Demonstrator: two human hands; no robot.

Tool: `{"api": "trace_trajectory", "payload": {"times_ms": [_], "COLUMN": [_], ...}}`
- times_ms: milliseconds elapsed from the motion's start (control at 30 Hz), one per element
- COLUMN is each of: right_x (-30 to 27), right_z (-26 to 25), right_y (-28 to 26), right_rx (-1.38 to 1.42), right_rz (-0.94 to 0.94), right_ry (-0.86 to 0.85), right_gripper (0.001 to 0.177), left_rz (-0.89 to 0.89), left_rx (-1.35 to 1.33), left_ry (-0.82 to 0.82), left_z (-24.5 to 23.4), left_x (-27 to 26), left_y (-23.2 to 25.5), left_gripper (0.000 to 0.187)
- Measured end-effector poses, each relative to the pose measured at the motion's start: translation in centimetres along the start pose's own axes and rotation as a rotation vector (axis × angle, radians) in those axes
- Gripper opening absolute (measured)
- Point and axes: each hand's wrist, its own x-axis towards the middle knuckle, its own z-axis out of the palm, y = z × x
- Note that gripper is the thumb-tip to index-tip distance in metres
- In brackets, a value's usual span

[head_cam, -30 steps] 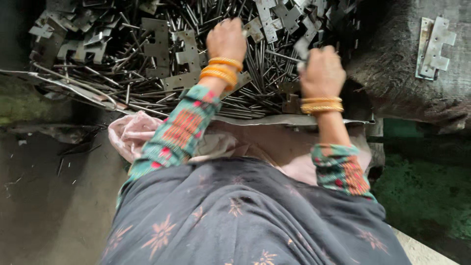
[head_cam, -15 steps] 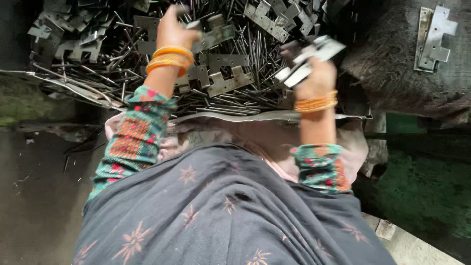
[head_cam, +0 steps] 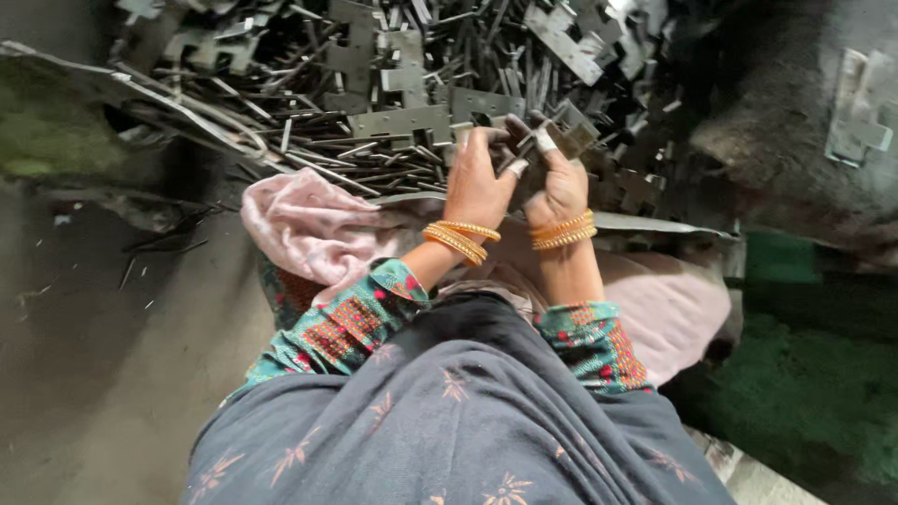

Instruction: The person repeatedly picks up small metal parts from a large pile and places them into a cloth bag. The hands work continuously, handling the parts one at a time or in small groups, without using any tools.

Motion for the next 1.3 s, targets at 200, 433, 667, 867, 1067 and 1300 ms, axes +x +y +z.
{"api": "trace_trajectory", "payload": {"times_ms": [200, 433, 667, 867, 1067, 1300], "right_x": [-0.9, -1.2, -5.9, 0.0, 5.4, -0.5], "right_z": [3.0, 3.0, -11.9, -25.5, -27.4, -9.2], "right_y": [-3.2, -7.9, -22.9, -41.0, -42.9, -15.8], "right_rx": [-0.754, -1.629, -1.377, -1.127, -1.188, -0.487], "right_rz": [-0.579, -0.118, -0.556, -0.786, -0.602, -0.158], "right_ry": [-0.232, -0.279, 0.446, 0.871, 0.961, 0.295], "right_gripper": [0.045, 0.030, 0.031, 0.040, 0.032, 0.034], "left_rz": [-0.145, 0.400, 0.257, 0.461, 0.590, 1.005], "left_rx": [-0.202, 0.200, 0.887, 0.883, 0.356, 0.152], "left_ry": [-0.580, -0.462, -0.211, -0.134, -0.043, -0.132], "left_z": [-6.3, -6.6, -13.1, -14.6, -8.9, -4.3], "left_x": [4.2, 13.3, 19.9, 15.0, 12.9, 5.6], "left_y": [-2.3, -3.5, -10.4, -1.6, 8.2, 7.0], "left_gripper": [0.024, 0.025, 0.035, 0.019, 0.020, 0.012]}}
